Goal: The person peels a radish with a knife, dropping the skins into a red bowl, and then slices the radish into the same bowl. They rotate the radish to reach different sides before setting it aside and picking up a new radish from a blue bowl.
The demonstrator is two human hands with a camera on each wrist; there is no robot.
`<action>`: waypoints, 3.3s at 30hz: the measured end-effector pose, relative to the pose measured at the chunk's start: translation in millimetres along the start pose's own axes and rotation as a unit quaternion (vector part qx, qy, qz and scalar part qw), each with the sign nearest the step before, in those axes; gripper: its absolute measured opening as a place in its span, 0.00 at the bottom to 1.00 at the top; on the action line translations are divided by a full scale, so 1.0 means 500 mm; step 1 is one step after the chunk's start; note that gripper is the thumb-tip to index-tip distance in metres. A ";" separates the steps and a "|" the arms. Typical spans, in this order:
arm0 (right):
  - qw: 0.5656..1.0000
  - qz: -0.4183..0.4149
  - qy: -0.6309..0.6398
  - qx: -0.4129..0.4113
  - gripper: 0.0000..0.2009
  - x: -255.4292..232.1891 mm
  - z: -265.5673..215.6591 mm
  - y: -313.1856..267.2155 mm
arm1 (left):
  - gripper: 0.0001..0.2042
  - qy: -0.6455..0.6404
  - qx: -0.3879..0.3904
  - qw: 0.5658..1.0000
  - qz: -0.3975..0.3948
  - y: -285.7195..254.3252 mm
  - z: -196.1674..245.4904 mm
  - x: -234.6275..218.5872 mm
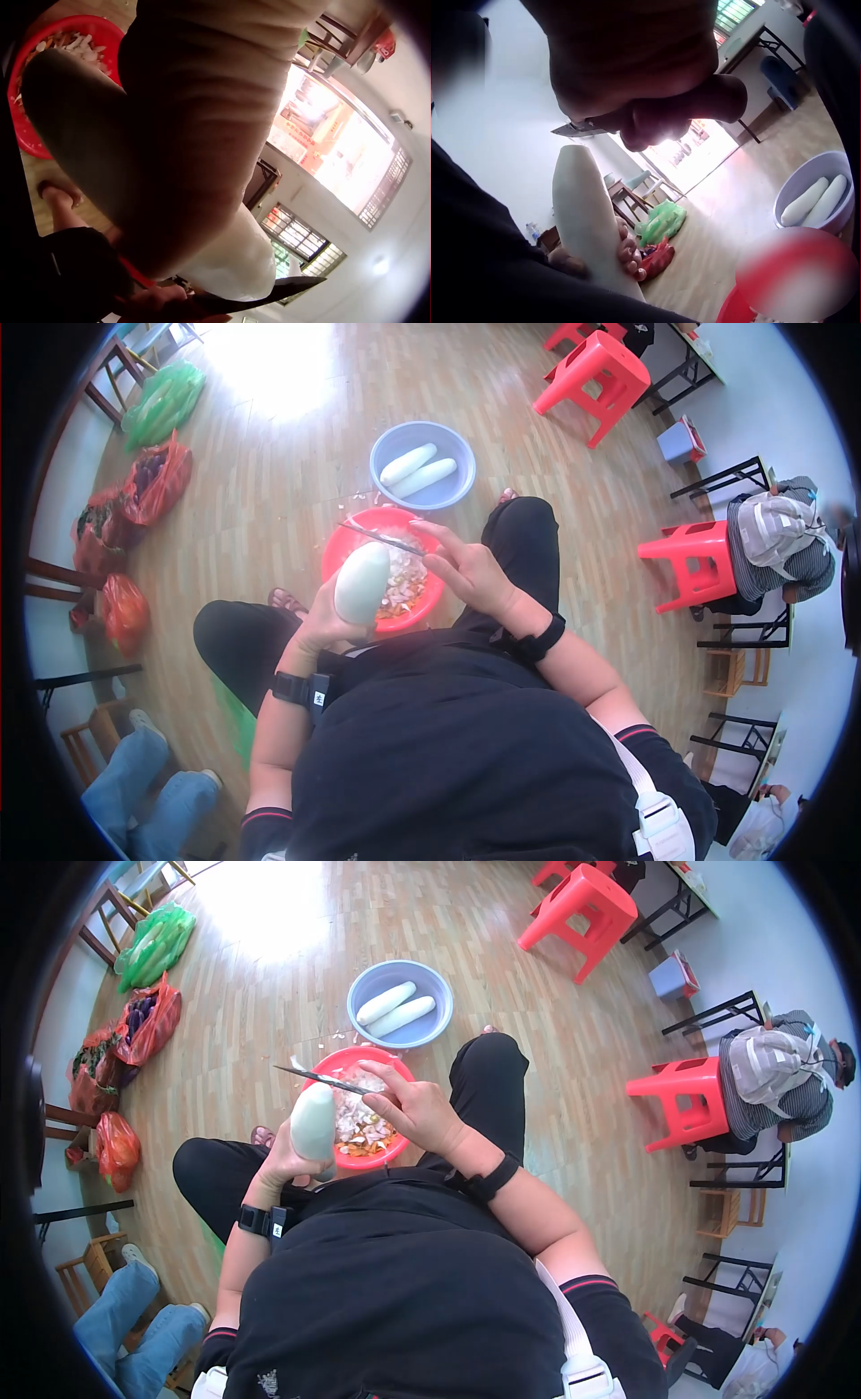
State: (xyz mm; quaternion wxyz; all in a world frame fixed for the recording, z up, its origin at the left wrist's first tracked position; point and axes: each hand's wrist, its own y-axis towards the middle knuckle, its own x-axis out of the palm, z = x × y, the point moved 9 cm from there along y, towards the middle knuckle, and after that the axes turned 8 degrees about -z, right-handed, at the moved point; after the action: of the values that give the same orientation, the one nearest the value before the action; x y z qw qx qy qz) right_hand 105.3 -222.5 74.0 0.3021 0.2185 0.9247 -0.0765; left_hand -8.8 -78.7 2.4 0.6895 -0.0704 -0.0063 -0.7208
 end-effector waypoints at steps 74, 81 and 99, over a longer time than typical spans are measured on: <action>0.994 -0.011 -0.001 0.105 0.23 -0.010 0.016 -0.016 | 0.32 0.130 0.023 0.990 0.049 0.009 0.012 -0.011; 0.999 0.026 -0.018 0.003 0.23 0.009 -0.066 0.001 | 0.31 0.145 0.008 0.984 0.099 0.003 -0.017 -0.033; 0.998 0.039 -0.040 -0.031 0.23 0.017 -0.066 0.012 | 0.30 0.137 0.006 0.986 0.095 0.006 -0.014 -0.026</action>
State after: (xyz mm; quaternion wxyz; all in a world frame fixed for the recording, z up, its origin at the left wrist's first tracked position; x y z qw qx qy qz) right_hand 84.5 -205.1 95.4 0.3483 0.2413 0.9047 -0.0445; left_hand -5.9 -66.9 -6.1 0.7494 0.0331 0.0905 -0.6551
